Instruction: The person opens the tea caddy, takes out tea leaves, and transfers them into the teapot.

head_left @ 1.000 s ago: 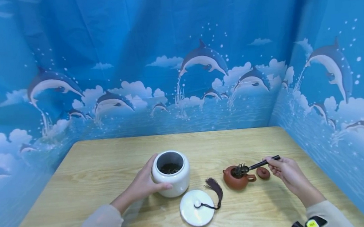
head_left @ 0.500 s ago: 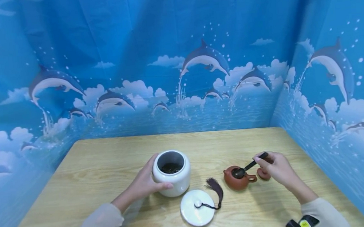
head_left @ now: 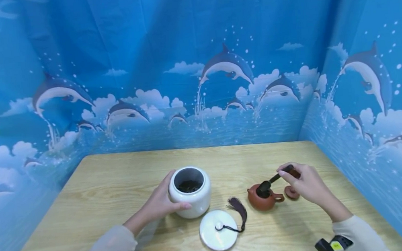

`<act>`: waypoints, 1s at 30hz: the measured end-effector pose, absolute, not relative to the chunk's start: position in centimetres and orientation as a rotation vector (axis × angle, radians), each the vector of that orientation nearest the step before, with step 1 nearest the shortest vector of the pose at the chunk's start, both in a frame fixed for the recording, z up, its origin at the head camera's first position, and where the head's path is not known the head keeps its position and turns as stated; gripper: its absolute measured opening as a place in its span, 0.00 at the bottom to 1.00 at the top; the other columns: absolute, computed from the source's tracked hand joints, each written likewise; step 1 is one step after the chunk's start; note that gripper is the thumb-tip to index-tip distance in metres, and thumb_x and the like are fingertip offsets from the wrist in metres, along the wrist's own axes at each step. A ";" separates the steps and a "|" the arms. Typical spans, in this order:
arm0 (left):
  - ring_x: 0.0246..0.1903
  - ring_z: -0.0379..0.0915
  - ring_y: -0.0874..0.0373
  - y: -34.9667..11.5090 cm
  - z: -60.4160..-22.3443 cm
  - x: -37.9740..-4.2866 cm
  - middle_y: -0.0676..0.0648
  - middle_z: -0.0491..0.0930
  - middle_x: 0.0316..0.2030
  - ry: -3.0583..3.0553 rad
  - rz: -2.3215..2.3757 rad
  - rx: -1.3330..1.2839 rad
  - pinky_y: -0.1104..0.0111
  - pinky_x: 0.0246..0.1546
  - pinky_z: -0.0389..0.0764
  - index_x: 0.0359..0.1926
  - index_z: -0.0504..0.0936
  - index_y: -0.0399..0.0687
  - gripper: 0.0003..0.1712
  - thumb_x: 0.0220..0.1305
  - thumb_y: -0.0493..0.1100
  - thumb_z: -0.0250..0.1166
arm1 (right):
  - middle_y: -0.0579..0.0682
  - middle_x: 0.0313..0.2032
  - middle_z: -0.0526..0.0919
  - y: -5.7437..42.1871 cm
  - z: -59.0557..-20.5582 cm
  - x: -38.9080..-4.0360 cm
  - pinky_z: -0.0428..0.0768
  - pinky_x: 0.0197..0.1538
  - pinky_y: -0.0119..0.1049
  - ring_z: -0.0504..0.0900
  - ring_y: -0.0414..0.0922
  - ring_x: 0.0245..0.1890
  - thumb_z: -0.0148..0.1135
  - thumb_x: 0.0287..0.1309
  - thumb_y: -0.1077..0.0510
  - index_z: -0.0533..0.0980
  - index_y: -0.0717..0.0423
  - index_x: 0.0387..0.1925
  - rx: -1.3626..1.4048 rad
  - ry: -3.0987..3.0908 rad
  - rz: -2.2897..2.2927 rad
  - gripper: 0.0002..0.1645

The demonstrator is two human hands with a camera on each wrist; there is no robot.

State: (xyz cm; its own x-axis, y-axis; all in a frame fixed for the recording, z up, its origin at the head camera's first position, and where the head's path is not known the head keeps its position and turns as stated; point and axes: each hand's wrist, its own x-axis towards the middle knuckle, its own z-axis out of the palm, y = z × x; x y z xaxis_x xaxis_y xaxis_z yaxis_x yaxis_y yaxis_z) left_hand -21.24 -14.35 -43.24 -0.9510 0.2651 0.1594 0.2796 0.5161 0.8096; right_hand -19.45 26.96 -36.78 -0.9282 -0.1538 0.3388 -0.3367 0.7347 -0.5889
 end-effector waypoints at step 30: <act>0.67 0.59 0.42 -14.4 -43.4 -21.4 0.42 0.64 0.68 -2.689 -1.462 -0.531 0.42 0.66 0.57 0.74 0.52 0.47 0.69 0.33 0.60 0.81 | 0.49 0.23 0.80 29.4 -36.7 -19.2 0.69 0.23 0.31 0.72 0.34 0.21 0.59 0.64 0.55 0.81 0.61 0.36 0.202 -2.625 0.971 0.11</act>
State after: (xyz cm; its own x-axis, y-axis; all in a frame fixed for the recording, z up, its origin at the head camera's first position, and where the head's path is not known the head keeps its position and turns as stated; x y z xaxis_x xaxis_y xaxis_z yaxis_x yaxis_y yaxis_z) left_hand -21.36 -14.43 -43.41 -0.9409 0.2793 0.1913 0.3124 0.4985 0.8086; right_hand -19.23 29.39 -36.70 -0.9342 -0.0170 0.3564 -0.2448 0.7571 -0.6057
